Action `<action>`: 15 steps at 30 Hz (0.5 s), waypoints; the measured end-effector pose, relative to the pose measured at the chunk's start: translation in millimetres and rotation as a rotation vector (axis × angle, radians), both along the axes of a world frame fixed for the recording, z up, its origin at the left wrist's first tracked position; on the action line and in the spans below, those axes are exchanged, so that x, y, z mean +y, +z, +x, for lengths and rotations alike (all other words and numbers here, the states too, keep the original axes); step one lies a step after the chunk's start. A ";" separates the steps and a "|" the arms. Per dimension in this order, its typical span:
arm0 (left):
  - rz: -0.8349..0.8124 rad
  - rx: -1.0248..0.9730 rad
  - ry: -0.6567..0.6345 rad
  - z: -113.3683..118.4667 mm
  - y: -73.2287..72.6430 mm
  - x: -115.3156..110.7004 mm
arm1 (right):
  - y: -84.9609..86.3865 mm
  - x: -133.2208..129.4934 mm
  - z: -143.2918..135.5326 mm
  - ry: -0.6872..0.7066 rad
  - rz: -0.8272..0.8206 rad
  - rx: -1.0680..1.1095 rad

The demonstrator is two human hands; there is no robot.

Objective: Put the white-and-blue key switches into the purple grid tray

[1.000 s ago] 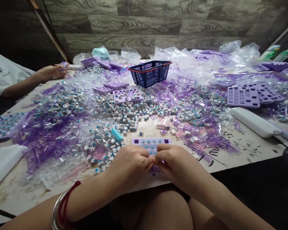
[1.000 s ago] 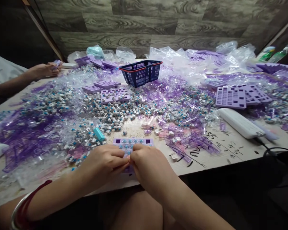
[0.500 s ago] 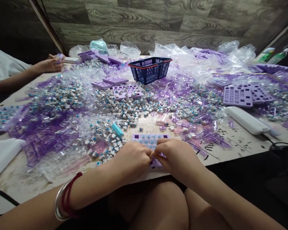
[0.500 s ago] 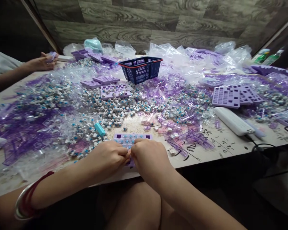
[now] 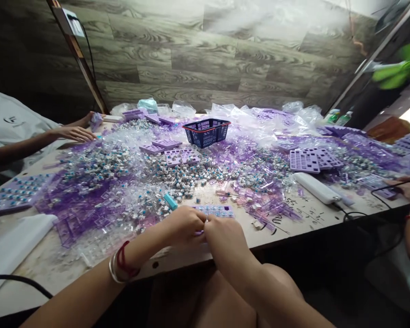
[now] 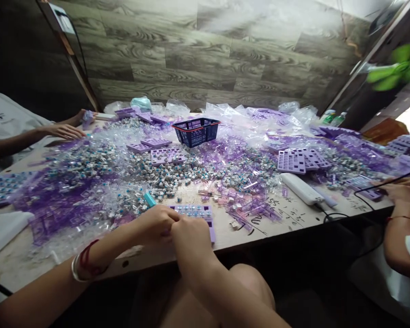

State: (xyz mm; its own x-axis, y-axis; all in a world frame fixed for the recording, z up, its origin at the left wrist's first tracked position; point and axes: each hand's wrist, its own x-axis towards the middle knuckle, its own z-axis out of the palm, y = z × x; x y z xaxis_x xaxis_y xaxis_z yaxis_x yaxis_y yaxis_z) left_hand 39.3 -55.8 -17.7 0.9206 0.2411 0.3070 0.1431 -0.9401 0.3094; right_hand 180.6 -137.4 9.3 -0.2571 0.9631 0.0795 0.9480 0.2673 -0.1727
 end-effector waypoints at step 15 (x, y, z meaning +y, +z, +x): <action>0.257 0.099 0.784 -21.7 -9.5 39.9 | -24.9 61.0 29.8 -0.001 0.291 0.397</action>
State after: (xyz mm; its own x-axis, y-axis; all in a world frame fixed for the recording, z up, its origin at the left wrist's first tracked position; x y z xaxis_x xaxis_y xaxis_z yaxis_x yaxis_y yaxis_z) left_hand 17.6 -15.9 -27.2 0.5402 0.7573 0.3669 0.8014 -0.5960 0.0502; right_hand 210.4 -76.3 -15.7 -0.1519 0.8866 0.4369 0.8245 0.3574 -0.4386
